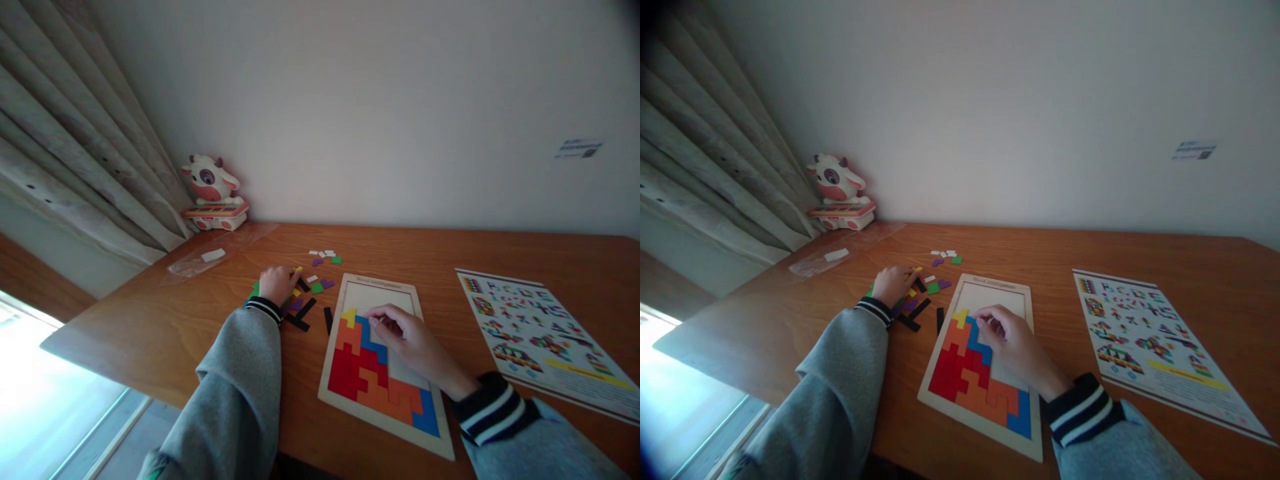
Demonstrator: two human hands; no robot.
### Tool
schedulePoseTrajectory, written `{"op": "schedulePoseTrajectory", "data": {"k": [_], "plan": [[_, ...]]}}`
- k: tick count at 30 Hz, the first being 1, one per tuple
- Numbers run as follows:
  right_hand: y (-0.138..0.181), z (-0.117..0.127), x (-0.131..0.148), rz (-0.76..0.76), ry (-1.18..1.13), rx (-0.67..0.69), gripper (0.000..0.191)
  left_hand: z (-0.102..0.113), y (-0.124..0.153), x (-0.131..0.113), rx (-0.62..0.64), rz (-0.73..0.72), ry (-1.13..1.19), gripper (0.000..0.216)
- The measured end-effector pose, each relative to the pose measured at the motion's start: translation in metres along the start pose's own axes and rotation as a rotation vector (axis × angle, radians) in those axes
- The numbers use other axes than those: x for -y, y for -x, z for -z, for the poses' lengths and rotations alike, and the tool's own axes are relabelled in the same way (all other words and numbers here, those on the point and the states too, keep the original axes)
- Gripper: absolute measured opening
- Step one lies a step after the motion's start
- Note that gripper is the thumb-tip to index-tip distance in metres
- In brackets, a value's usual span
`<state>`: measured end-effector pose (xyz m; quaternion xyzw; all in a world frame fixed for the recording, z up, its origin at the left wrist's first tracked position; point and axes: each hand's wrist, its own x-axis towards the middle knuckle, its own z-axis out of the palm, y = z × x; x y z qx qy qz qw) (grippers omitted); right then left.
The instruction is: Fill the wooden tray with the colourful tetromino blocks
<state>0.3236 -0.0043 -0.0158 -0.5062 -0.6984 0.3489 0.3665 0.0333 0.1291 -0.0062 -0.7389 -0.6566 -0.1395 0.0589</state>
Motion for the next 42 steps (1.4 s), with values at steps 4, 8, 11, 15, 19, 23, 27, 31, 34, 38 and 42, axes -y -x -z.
{"op": "schedulePoseTrajectory", "data": {"k": [4,8,11,15,19,23,27,31,34,38,42], "plan": [[0.001,0.001,0.003,-0.005,-0.008,-0.001,0.025,0.001,0.000,0.001,0.001,0.069,-0.016,0.051],[0.001,0.000,0.004,-0.008,-0.012,-0.009,0.025,0.003,-0.001,0.007,0.021,0.088,-0.017,0.045],[0.001,0.001,0.004,-0.012,-0.003,-0.013,0.025,0.004,-0.003,0.012,0.032,0.110,-0.010,0.046],[0.000,0.001,0.006,-0.008,-0.007,-0.010,0.025,0.003,-0.004,0.015,0.052,0.104,0.003,0.051],[0.000,0.000,0.005,-0.006,-0.001,-0.003,0.026,0.000,-0.006,0.013,0.044,0.033,0.045,0.043],[0.001,0.000,0.003,-0.004,-0.007,-0.002,0.026,-0.002,-0.007,0.012,0.003,-0.009,0.071,0.037],[0.001,0.001,0.005,-0.004,-0.006,0.001,0.026,-0.002,-0.006,0.010,-0.038,-0.085,0.083,0.034],[0.001,0.002,0.006,-0.013,0.000,0.001,0.026,0.000,-0.004,0.008,-0.088,-0.147,0.076,0.034],[0.001,0.002,0.005,-0.014,-0.010,-0.004,0.026,0.001,-0.004,0.007,-0.111,-0.186,0.074,0.032],[0.002,0.001,0.003,-0.005,-0.016,-0.007,0.027,-0.001,-0.004,0.008,-0.134,-0.214,0.085,0.032],[0.001,0.001,0.002,0.008,-0.014,-0.016,0.026,-0.004,-0.004,0.009,-0.163,-0.245,0.142,0.027]]}}
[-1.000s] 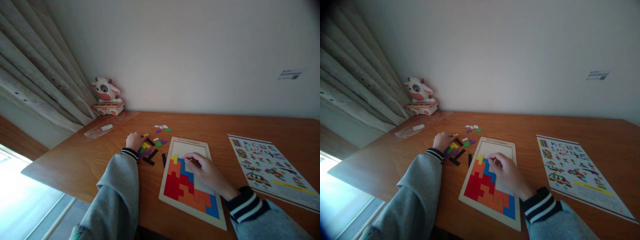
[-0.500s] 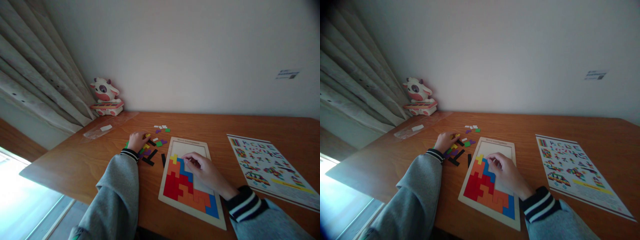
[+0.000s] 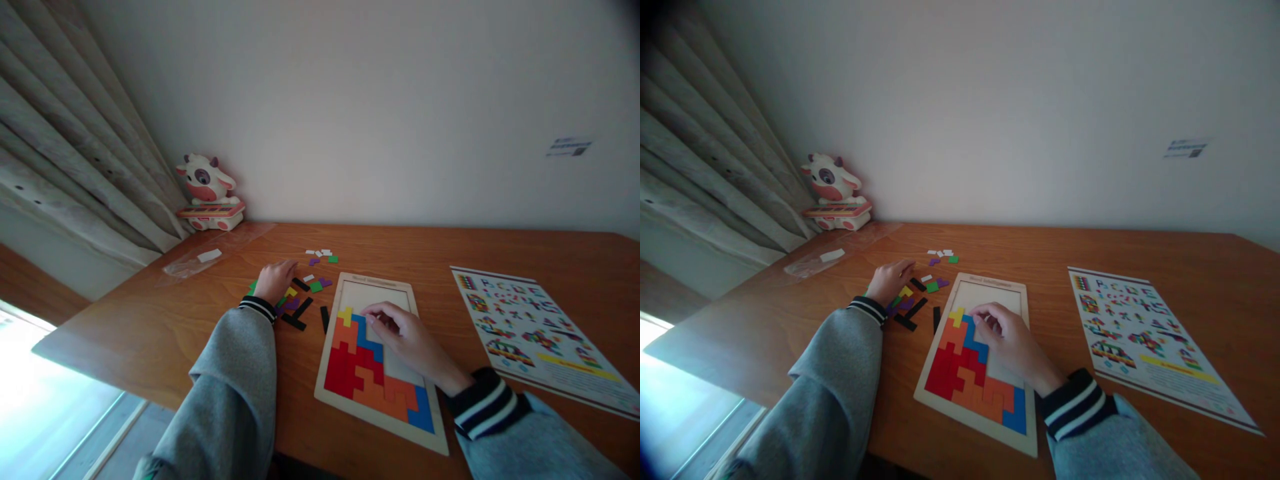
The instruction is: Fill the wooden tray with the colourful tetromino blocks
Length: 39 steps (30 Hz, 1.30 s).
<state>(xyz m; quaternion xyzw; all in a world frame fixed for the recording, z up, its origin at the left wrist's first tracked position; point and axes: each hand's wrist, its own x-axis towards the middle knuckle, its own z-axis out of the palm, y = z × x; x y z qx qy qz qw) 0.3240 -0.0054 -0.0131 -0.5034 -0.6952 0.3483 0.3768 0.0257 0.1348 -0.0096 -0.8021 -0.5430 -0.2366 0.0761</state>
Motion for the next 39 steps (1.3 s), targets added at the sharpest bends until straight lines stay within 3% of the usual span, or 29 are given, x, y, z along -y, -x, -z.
{"op": "schedulePoseTrajectory", "data": {"k": [5,9,11,14,17,21,24,27,31,33,36,39], "plan": [[-0.001,0.001,0.003,-0.001,-0.011,-0.009,0.025,0.001,-0.002,-0.004,-0.060,-0.041,0.101,0.025],[-0.001,0.000,0.002,-0.016,-0.028,-0.019,0.027,0.005,0.000,-0.029,-0.115,-0.136,0.248,0.021],[-0.003,-0.001,-0.002,-0.038,-0.062,-0.032,0.030,0.008,0.005,-0.052,-0.131,-0.279,0.354,0.019],[-0.006,-0.001,-0.009,-0.062,-0.175,-0.070,0.036,0.011,0.017,-0.088,-0.039,-0.678,0.434,0.024],[-0.008,0.002,-0.012,-0.033,-0.282,-0.091,0.035,0.011,0.029,-0.113,-0.034,-0.823,0.499,0.028],[-0.009,0.008,-0.007,-0.013,-0.260,-0.069,0.031,0.008,0.035,-0.123,-0.135,-0.714,0.600,0.017],[-0.009,0.015,-0.002,-0.036,-0.214,-0.076,0.033,0.008,0.034,-0.122,-0.207,-0.623,0.641,0.022],[-0.009,0.031,0.002,-0.060,-0.193,-0.049,0.037,0.013,0.032,-0.122,-0.135,-0.628,0.561,0.021],[0.000,0.063,0.004,-0.072,0.047,-0.060,0.034,0.016,0.029,-0.122,0.014,-0.653,0.428,0.016],[0.010,0.074,0.004,-0.083,0.115,-0.002,0.032,0.015,0.028,-0.121,0.081,-0.659,0.403,0.018],[0.031,0.073,0.001,-0.129,0.127,0.062,0.028,0.012,0.027,-0.119,0.146,-0.661,0.397,0.020],[0.047,0.058,-0.003,-0.197,0.043,0.071,0.029,0.009,0.027,-0.118,0.167,-0.644,0.412,0.020]]}}
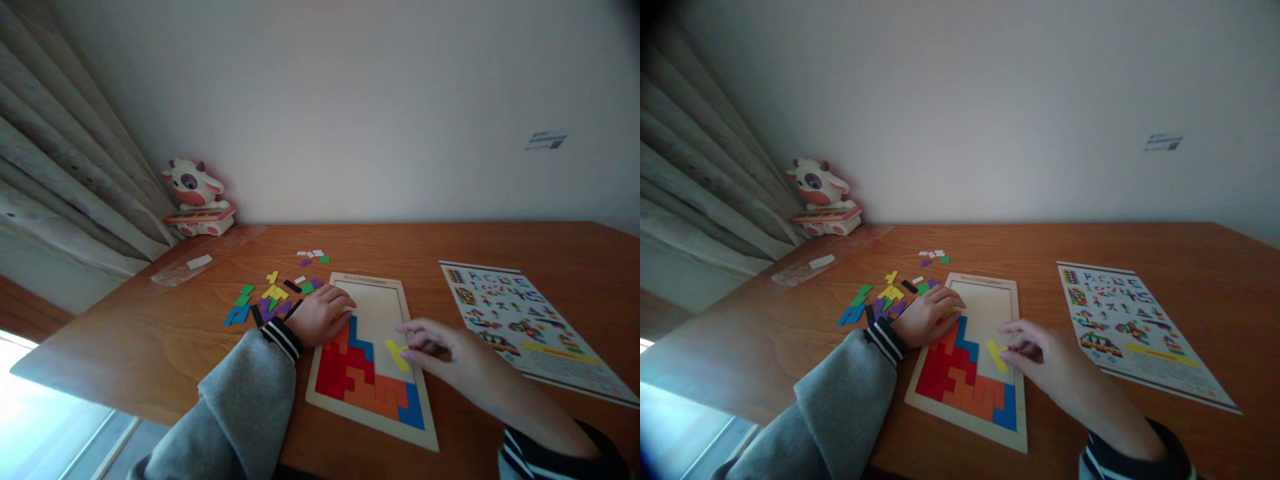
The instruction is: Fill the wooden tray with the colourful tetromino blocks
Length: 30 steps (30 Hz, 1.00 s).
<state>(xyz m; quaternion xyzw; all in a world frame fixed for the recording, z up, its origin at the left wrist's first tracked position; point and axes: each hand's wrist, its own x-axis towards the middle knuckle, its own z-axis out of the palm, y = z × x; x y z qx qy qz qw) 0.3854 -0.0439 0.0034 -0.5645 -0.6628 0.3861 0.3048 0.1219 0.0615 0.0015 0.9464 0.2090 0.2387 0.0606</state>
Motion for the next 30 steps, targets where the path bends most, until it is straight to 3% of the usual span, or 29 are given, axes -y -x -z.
{"op": "schedulePoseTrajectory", "data": {"k": [3,8,15,18,23,30], "plan": [[0.003,-0.016,0.001,-0.002,0.057,-0.001,0.016,-0.001,0.001,0.002,0.026,0.007,0.015,0.019],[-0.002,-0.019,0.009,0.105,0.222,-0.018,0.017,-0.002,0.002,0.004,0.046,0.013,0.006,0.023],[-0.006,-0.024,0.005,0.063,0.125,0.002,0.008,0.000,0.000,-0.002,0.063,-0.009,-0.071,0.029],[-0.006,-0.025,0.006,0.013,0.088,0.008,0.011,0.000,0.000,-0.002,0.059,0.006,-0.119,0.029],[-0.001,-0.022,0.007,0.000,0.003,0.161,0.018,-0.002,0.002,0.000,0.047,0.013,-0.131,0.029],[0.007,-0.020,0.002,0.021,0.031,0.097,0.032,0.004,0.003,-0.003,-0.011,0.023,-0.090,0.025]]}}
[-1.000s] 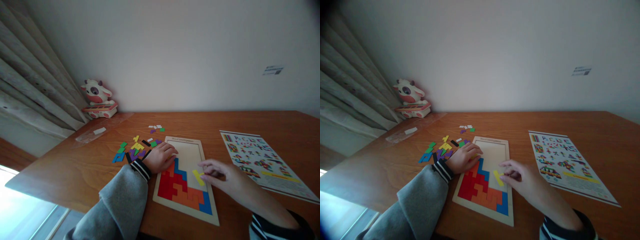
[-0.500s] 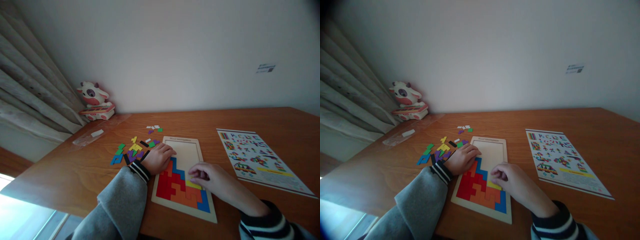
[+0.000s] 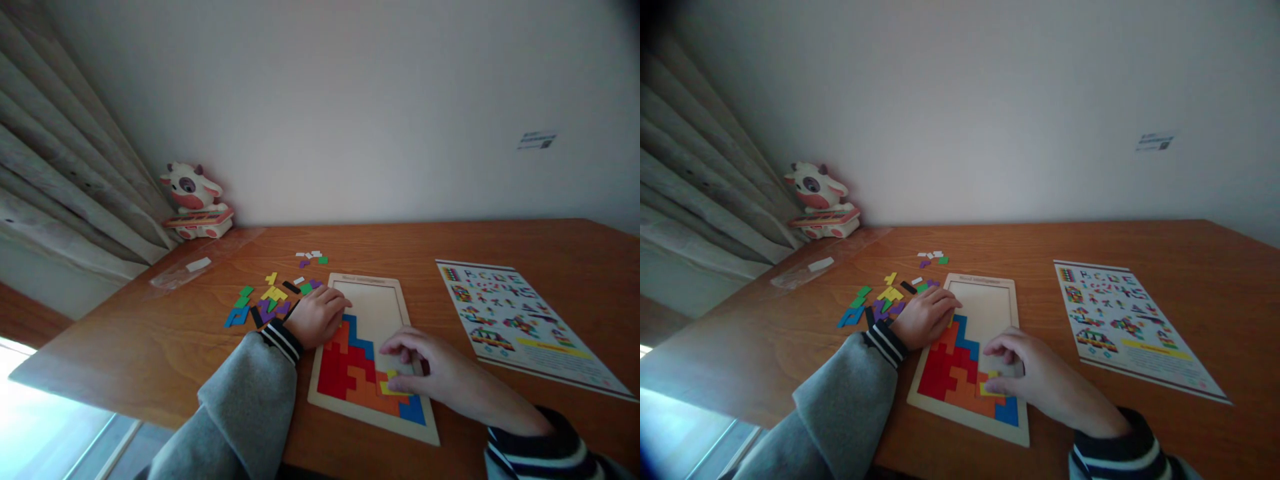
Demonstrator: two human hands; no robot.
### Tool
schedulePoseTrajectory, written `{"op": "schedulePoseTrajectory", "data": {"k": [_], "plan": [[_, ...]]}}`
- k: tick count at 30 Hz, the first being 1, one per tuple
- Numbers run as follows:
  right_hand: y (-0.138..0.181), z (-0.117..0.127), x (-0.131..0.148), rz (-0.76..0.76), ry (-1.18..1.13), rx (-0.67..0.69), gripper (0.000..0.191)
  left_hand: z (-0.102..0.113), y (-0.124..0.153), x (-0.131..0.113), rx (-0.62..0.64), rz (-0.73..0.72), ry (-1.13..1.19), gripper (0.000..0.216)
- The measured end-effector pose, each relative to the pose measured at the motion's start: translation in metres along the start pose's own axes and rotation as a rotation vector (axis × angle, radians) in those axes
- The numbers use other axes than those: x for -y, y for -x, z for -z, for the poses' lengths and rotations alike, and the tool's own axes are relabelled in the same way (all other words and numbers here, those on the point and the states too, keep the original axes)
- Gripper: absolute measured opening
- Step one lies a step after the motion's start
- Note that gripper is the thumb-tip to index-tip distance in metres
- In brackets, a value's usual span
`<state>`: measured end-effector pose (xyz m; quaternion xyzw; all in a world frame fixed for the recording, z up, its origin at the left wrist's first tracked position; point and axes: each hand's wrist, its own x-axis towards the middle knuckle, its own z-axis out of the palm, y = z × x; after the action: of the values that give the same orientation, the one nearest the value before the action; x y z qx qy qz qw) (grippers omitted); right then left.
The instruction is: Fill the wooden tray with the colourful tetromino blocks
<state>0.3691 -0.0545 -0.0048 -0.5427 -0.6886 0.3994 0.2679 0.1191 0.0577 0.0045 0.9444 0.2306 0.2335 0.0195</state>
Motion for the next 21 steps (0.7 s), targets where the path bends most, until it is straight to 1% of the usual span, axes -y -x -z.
{"op": "schedulePoseTrajectory", "data": {"k": [2,4,8,12,15,17,19,21], "plan": [[0.001,0.000,0.001,0.017,0.037,0.016,0.037,0.002,0.000,-0.003,0.012,-0.030,0.024,0.023],[0.000,-0.002,0.002,0.026,0.056,0.012,0.033,0.003,-0.001,-0.008,0.030,-0.057,0.049,0.023],[-0.005,-0.008,0.002,0.027,0.073,-0.079,0.021,0.004,-0.001,-0.017,0.072,-0.072,0.088,0.037],[-0.010,-0.012,0.000,0.015,0.112,-0.143,0.016,0.004,-0.001,-0.020,0.105,-0.077,0.100,0.036],[-0.011,-0.011,-0.001,-0.006,0.113,-0.143,0.016,0.004,-0.002,-0.019,0.106,-0.069,0.090,0.030],[-0.009,-0.011,0.000,0.010,0.100,-0.131,0.015,0.004,-0.002,-0.017,0.102,-0.054,0.077,0.027],[-0.007,-0.010,0.003,0.038,0.073,-0.098,0.013,0.004,-0.002,-0.015,0.088,-0.025,0.060,0.026],[-0.004,-0.009,0.006,0.040,0.045,-0.066,0.015,0.003,-0.002,-0.013,0.065,0.000,0.046,0.026]]}}
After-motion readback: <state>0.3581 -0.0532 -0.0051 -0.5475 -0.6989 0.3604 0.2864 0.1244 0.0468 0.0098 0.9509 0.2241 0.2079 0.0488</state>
